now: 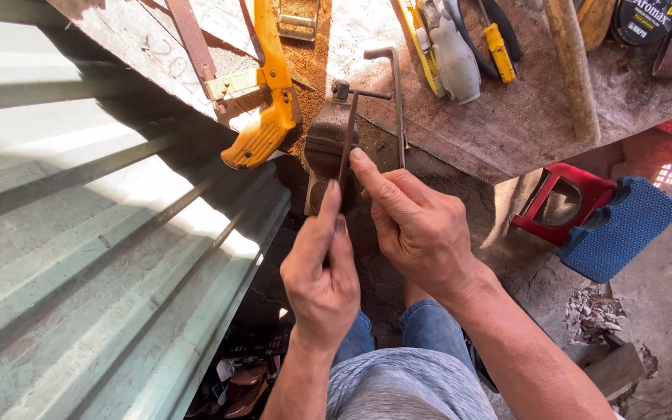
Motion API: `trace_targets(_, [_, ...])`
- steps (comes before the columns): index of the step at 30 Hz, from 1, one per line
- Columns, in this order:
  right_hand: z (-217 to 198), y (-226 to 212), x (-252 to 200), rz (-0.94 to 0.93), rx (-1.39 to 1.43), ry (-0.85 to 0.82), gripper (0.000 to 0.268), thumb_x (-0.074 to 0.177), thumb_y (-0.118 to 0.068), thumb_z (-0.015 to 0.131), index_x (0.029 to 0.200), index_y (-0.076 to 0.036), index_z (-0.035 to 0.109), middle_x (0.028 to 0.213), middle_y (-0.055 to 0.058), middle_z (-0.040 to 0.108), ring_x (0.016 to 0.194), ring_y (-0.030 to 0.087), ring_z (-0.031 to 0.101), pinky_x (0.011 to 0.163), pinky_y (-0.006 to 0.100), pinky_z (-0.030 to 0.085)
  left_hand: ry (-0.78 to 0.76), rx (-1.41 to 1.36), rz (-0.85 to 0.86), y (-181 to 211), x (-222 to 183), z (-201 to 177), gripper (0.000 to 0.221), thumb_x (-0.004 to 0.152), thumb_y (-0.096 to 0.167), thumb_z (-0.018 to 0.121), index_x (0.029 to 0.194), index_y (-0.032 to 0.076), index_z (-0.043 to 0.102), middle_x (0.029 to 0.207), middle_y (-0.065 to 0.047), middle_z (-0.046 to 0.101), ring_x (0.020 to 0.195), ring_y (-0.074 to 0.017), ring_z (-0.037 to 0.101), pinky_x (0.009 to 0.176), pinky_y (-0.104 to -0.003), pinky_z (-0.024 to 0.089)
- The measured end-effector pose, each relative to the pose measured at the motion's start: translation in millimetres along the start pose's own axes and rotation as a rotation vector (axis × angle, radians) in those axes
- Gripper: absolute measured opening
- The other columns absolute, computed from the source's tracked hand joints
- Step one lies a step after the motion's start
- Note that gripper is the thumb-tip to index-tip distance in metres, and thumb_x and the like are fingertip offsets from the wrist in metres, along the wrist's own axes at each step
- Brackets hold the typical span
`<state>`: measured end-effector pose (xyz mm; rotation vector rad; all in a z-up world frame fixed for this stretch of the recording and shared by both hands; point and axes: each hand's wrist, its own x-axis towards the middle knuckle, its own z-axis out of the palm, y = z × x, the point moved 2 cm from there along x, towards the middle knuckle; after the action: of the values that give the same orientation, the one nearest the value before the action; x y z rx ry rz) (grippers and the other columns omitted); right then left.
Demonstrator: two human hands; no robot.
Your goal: Using a hand file to smooth or shape a small metal rod that is secured in a bench vise.
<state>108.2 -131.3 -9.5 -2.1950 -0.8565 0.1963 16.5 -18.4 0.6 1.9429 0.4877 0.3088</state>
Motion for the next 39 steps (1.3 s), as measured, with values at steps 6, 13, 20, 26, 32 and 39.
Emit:
trace_targets(6, [0,0,2,-0.003,0.04,-0.023,0.04,0.111,0.002,0.054,0.15,-0.006,0.052,0.106,0.004,0.069,0.079,0.016,0.064,0.073,0.027,0.055,0.045,0.003,-0.008,-1,15,6,0.034,0.109,-0.003,0.051,0.143,-0.001,0.053,0.144,-0.018,0.063,0.131,-0.0281,0.069,0.113,-0.035,0.058])
trace_targets(13, [0,-1,1,-0.017,-0.006,-0.019,0.039,0.111,0.001,0.056,0.15,-0.007,0.054,0.108,0.003,0.07,0.079,0.016,0.065,0.07,0.029,0.055,0.046,0.067,0.042,0,11,5,0.035,0.11,-0.002,0.053,0.144,-0.002,0.052,0.14,-0.018,0.066,0.114,-0.0259,0.076,0.099,-0.034,0.063])
trace_targets(20, [-2,0,1,-0.026,-0.026,-0.021,0.04,0.11,0.002,0.057,0.149,-0.006,0.055,0.1,0.002,0.066,0.072,0.016,0.061,0.065,0.029,0.053,0.05,0.109,0.018,1,7,6,0.035,0.109,-0.002,0.053,0.144,-0.001,0.052,0.121,-0.013,0.068,0.092,-0.02,0.063,0.083,-0.032,0.056])
trace_targets(26, [-7,-3,6,0.009,0.02,-0.012,0.037,0.111,-0.002,0.058,0.147,-0.008,0.057,0.1,0.001,0.069,0.075,0.015,0.065,0.067,0.029,0.055,0.078,0.058,-0.032,2,-26,-5,0.035,0.109,0.001,0.053,0.143,-0.001,0.054,0.117,-0.011,0.069,0.085,-0.0154,0.068,0.079,-0.028,0.059])
trace_targets(32, [-24,5,-1,0.335,0.41,-0.009,0.041,0.108,-0.004,0.053,0.148,-0.01,0.053,0.095,0.002,0.071,0.075,0.009,0.064,0.075,0.022,0.055,0.284,-0.061,-0.198,-13,-55,-32,0.039,0.11,0.016,0.049,0.148,0.007,0.051,0.074,-0.002,0.057,0.05,-0.0063,0.042,0.038,-0.017,0.039])
trace_targets(39, [-52,0,-4,0.545,0.632,-0.121,0.027,0.105,-0.007,0.047,0.129,-0.003,0.059,0.086,0.007,0.07,0.066,0.013,0.062,0.068,0.024,0.053,0.213,-0.088,-0.282,12,-59,-41,0.02,0.11,0.016,0.045,0.126,0.005,0.052,0.081,-0.005,0.058,0.058,-0.0095,0.049,0.056,-0.02,0.048])
